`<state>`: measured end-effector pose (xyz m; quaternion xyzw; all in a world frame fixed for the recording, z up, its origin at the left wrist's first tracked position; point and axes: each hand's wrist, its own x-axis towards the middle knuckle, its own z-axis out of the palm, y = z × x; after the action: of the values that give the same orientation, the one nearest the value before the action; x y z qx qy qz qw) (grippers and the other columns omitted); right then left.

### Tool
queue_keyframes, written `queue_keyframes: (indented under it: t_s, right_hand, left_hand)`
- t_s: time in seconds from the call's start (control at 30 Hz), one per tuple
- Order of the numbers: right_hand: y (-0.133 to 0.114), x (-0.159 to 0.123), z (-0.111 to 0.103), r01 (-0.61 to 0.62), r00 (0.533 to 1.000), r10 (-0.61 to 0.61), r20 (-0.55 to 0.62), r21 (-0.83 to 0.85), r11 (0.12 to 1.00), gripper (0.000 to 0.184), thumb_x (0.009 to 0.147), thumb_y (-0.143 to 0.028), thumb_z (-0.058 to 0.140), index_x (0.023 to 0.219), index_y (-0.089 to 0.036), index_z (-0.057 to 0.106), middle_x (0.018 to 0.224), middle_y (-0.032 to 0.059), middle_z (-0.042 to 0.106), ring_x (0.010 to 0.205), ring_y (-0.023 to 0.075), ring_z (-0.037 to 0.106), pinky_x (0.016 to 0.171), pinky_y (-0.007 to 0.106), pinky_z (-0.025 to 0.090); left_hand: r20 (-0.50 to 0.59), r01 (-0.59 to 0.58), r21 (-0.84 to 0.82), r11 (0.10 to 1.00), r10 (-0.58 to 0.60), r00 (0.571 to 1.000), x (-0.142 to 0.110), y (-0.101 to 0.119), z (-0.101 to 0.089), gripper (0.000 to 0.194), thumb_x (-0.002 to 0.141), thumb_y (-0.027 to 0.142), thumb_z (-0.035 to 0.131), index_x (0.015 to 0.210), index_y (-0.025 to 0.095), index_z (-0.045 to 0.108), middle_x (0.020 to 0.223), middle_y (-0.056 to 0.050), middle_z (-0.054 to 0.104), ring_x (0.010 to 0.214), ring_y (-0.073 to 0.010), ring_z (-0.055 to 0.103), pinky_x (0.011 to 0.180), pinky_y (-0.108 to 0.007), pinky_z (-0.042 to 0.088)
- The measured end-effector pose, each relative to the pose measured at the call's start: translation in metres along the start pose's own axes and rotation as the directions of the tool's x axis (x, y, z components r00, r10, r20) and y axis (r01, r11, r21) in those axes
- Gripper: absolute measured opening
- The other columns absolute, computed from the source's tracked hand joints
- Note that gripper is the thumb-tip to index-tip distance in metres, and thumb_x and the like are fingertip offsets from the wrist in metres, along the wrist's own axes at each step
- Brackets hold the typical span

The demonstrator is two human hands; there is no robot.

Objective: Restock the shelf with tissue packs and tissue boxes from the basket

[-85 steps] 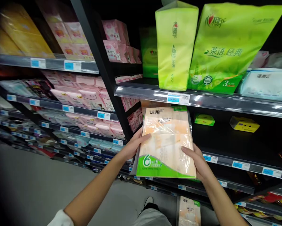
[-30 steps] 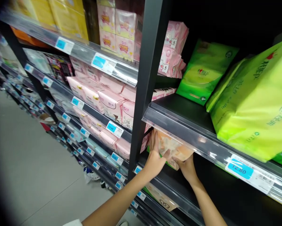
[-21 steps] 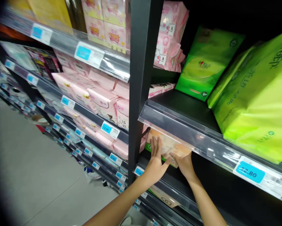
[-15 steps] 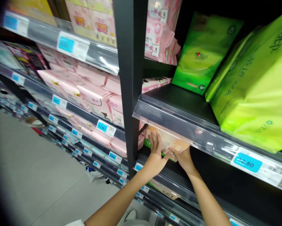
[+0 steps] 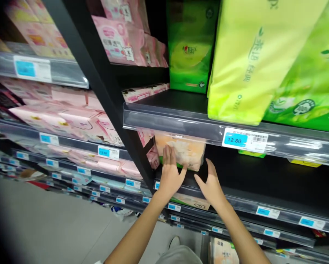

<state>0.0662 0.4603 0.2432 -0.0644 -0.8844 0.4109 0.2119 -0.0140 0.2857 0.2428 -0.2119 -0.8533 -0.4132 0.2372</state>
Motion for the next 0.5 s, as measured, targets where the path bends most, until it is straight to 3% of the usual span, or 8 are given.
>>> queue_keyframes:
  t_s: [0.17,0.3,0.4,0.5]
  right_hand:
    - [-0.004,-0.077,-0.048,0.016,0.991,-0.031,-0.133,-0.112,0.994,0.055,0.100,-0.043,0.061,0.151,-0.029,0.049,0.156,0.0098,0.054,0.144,0.0302,0.052,0.118,0.052,0.046]
    - [0.018,-0.140,-0.085,-0.065,0.953,0.013,-0.301,-0.164,0.984,0.045,0.098,-0.041,0.064,0.142,-0.029,0.059,0.144,0.0082,0.064,0.134,0.0296,0.061,0.110,0.047,0.052]
    - [0.039,-0.197,-0.103,-0.163,0.905,0.069,-0.419,-0.192,0.968,0.031,0.099,-0.040,0.063,0.127,-0.027,0.067,0.127,0.0075,0.073,0.121,0.0271,0.069,0.103,0.040,0.055]
    - [0.054,-0.257,-0.108,-0.318,0.818,0.159,-0.553,-0.204,0.926,0.020,0.099,-0.040,0.063,0.110,-0.026,0.071,0.108,0.0068,0.078,0.105,0.0248,0.073,0.091,0.035,0.057]
  left_hand:
    - [-0.056,-0.016,0.110,0.994,0.023,0.998,0.007,-0.003,0.005,0.092,0.097,0.032,0.060,0.166,0.004,0.007,0.171,-0.032,0.012,0.162,-0.0378,0.003,0.130,-0.062,0.020]
    - [-0.060,-0.027,0.131,0.991,0.035,0.998,0.010,-0.015,0.006,0.088,0.098,0.036,0.058,0.165,0.001,0.013,0.171,-0.033,0.013,0.162,-0.0388,0.006,0.130,-0.060,0.019]
    - [-0.014,-0.047,0.145,0.988,0.050,0.999,0.013,-0.022,0.001,0.087,0.097,0.040,0.057,0.163,-0.003,0.018,0.170,-0.032,0.015,0.162,-0.0382,0.008,0.132,-0.056,0.017]
    - [0.047,-0.046,0.160,0.986,0.039,0.998,0.014,-0.025,-0.011,0.093,0.095,0.046,0.056,0.162,-0.007,0.019,0.171,-0.031,0.014,0.162,-0.0392,0.010,0.133,-0.054,0.015]
